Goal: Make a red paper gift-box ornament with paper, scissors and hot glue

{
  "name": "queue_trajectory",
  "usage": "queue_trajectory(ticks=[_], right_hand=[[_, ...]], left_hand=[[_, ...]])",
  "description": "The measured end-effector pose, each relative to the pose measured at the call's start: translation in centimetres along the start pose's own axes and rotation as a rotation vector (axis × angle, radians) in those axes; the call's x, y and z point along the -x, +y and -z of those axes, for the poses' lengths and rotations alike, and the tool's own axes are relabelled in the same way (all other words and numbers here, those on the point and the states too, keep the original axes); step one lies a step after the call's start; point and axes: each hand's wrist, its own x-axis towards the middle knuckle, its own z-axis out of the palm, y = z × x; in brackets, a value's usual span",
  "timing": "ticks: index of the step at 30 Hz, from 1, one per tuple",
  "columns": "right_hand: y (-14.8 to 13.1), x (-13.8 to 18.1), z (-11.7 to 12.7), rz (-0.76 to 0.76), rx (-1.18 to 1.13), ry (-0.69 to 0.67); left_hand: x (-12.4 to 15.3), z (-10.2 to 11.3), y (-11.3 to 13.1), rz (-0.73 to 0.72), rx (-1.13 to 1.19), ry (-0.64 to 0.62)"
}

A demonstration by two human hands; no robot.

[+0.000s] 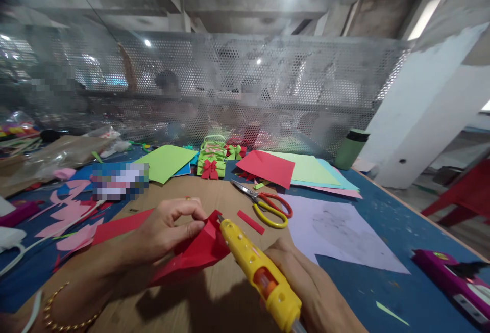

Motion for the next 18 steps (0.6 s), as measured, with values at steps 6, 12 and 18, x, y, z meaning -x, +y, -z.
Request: queue_trajectory(ticks=[6,12,18], right_hand=[[-1.3,-0.8,1.1,-0.072,-0.119,-0.066],[-1.6,-1.1,1.2,-0.087,-0.152,-0.096],[-1.6,-0.9,1.3,-0.162,-0.117,-0.068]], left_hand=[[0.0,0.0,0.1,0.003,0.006,-0.01],[0.0,0.0,0.1,-0.007,0.002,-0.013],[-0.1,0.0,0.2,-0.001,-0.001,-0.003]])
